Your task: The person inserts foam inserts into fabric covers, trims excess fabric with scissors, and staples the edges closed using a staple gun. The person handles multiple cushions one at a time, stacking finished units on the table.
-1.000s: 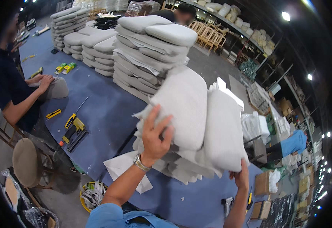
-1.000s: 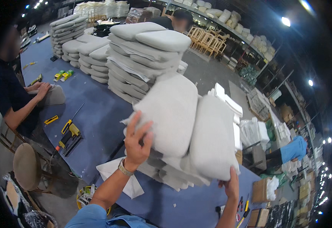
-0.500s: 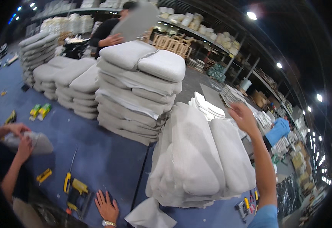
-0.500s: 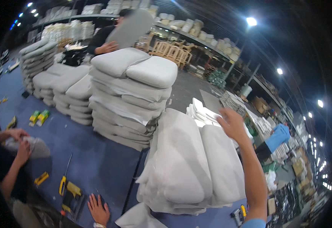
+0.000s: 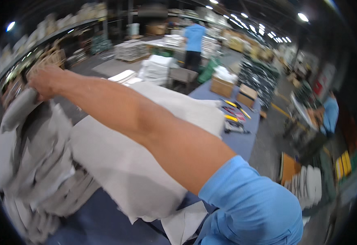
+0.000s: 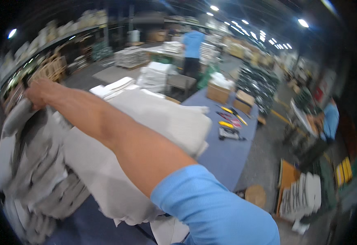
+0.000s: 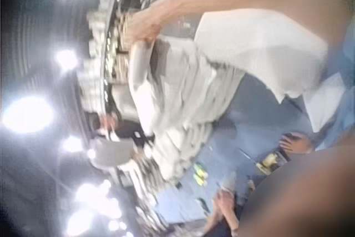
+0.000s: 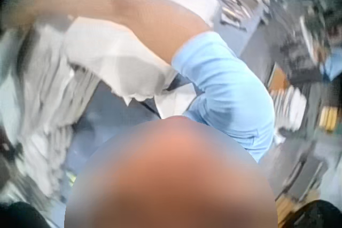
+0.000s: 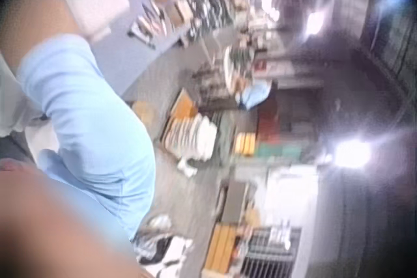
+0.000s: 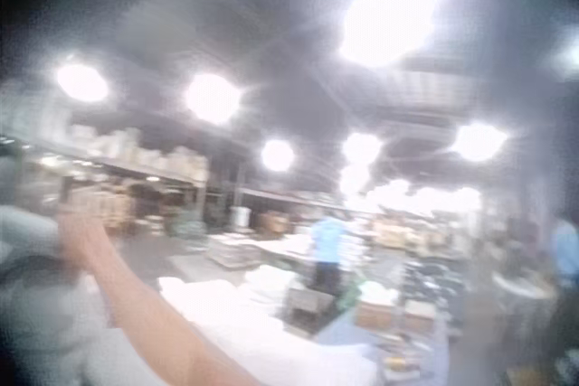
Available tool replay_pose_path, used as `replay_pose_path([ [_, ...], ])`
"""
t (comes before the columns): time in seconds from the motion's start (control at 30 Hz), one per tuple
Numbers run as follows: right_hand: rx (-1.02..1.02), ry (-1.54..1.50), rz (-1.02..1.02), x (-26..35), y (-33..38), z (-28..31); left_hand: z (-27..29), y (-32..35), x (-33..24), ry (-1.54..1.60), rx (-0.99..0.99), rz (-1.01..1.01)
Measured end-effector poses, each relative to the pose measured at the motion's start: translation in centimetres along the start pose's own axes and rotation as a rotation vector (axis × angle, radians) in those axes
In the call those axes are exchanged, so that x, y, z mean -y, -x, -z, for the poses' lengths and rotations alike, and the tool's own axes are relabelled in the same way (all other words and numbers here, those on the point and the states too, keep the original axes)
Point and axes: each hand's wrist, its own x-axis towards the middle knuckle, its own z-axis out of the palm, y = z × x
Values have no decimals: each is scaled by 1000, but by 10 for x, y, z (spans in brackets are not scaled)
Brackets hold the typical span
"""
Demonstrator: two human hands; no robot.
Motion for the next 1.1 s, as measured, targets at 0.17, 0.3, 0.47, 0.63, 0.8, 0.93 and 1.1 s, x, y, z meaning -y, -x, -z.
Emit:
replay_pose_path([
  [0.17, -387, 102, -717, -179, 109, 256, -11, -84, -156, 447, 40, -327],
  [0.3, -782, -20, -801, -196, 296, 449, 6, -108, -311, 700, 82, -512],
  [0.47, -955, -61, -752, -144, 494, 597, 17, -55, -446, 854, 216, -671],
  [0.63, -604, 442, -1018, -144, 594, 561, -8, 12, -462, 802, 324, -714],
  [0.8, -400, 301, -1232, -169, 677, 469, -48, 91, -411, 663, 414, -629],
  [0.93, -322, 129, -1341, -170, 784, 324, -67, 161, -340, 507, 487, -470],
  [1.1, -175, -348, -1295, -151, 769, 299, -21, 250, -287, 489, 419, -58],
])
